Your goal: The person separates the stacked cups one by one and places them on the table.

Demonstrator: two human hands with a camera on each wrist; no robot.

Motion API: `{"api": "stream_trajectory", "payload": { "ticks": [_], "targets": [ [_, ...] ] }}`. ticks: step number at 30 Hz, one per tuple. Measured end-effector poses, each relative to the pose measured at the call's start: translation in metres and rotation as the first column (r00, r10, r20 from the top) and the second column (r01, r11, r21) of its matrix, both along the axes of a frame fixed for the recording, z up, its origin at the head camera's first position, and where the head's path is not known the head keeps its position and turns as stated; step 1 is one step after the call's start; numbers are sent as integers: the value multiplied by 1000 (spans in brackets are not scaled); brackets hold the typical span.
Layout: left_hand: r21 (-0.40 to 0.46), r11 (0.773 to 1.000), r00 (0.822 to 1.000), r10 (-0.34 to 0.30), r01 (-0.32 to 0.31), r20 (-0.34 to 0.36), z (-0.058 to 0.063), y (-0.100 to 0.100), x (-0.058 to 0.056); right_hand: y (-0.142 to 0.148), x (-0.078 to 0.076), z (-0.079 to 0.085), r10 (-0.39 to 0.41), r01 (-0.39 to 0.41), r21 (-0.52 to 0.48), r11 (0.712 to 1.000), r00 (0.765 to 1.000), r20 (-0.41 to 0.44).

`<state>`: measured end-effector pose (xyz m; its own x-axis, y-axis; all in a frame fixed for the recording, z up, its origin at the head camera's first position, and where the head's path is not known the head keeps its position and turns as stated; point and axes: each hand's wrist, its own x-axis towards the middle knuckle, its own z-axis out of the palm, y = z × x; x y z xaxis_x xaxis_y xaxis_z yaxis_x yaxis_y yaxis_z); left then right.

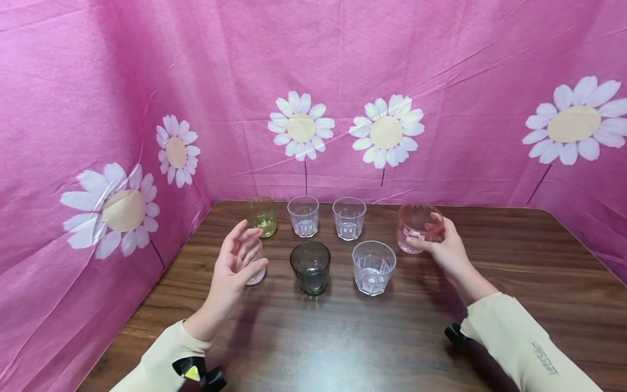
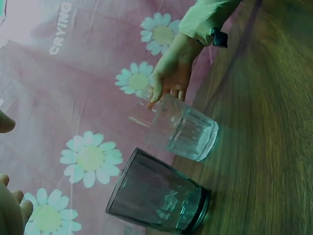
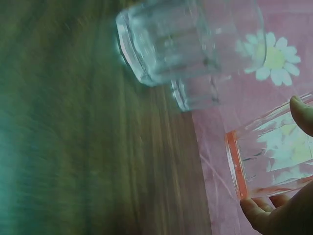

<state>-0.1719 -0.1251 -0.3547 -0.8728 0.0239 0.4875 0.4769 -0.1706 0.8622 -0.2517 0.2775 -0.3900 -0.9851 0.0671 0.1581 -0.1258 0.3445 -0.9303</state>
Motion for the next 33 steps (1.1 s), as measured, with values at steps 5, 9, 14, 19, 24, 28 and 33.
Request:
{"api": "stream_trajectory", "payload": {
  "ticks": [5, 9, 14, 19, 24, 28, 33],
  "targets": [
    [37, 999, 1000, 5, -4, -16, -1, -12, 4, -1, -21, -3, -49, 49, 22, 999, 999, 6],
    [48, 999, 999, 12, -9, -53, -1, -20, 9, -3, -35, -6, -97, 97, 28, 995, 995, 11],
    [76, 997, 998, 22, -17, -61, -3, -29, 15, -6, -51, -10, -122, 121, 16, 992, 992, 33],
    [112, 993, 998, 50, -45, -43, -5, -36, 18, -5, -68, -15, -146, 144, 25, 989, 988, 46],
    [121, 990, 997, 74, -73, -7, -8, -39, 21, -2, -81, -21, -156, 158, -20, 987, 985, 66],
    [122, 989, 997, 82, -82, 4, -12, -40, 22, 0, -87, -27, -165, 166, -14, 986, 984, 74],
    [120, 991, 998, 67, -65, -10, -16, -39, 21, 0, -88, -32, -163, 164, 3, 987, 983, 89]
  ]
}}
